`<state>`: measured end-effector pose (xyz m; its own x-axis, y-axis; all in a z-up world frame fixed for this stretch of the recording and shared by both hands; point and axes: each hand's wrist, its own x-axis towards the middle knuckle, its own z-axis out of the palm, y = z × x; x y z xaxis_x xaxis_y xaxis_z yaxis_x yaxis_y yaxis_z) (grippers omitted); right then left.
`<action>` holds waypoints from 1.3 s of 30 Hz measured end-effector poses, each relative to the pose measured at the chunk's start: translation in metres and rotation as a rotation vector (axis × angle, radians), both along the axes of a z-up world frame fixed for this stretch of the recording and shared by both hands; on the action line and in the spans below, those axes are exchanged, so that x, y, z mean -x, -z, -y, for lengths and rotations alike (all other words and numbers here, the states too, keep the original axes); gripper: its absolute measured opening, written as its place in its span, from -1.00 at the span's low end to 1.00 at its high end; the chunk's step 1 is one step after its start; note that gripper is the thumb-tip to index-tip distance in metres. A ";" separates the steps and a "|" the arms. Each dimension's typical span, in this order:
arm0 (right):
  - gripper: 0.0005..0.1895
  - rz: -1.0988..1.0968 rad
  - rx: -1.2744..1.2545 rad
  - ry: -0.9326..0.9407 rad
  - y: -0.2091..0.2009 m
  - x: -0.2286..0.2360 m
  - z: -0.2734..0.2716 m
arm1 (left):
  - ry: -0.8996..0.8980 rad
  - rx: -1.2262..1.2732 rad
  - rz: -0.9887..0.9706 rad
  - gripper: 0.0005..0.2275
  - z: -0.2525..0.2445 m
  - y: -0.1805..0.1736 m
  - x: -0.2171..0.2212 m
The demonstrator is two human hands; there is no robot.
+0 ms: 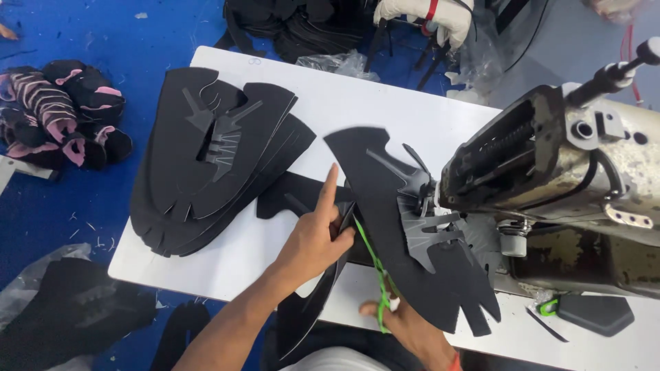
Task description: The person sews black fabric parts using a sewing machine, aligning the pieces under the needle and guiding them through the machine. They trim excess thread with scissors and repeat the process with additional fabric pieces.
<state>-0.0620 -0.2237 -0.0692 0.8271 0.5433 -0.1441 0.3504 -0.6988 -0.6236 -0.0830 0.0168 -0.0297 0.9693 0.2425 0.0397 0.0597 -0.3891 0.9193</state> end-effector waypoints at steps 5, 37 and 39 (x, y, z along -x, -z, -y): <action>-0.60 0.167 -0.080 -0.032 0.033 0.004 0.001 | -0.080 0.043 0.042 -0.15 0.000 0.011 -0.002; -0.52 0.450 -0.055 0.080 0.194 0.006 0.176 | -0.473 -0.136 0.626 -0.56 -0.027 -0.037 -0.106; -0.83 0.269 0.140 0.181 0.207 -0.001 0.209 | -0.235 -0.518 0.599 -0.70 -0.014 -0.030 -0.099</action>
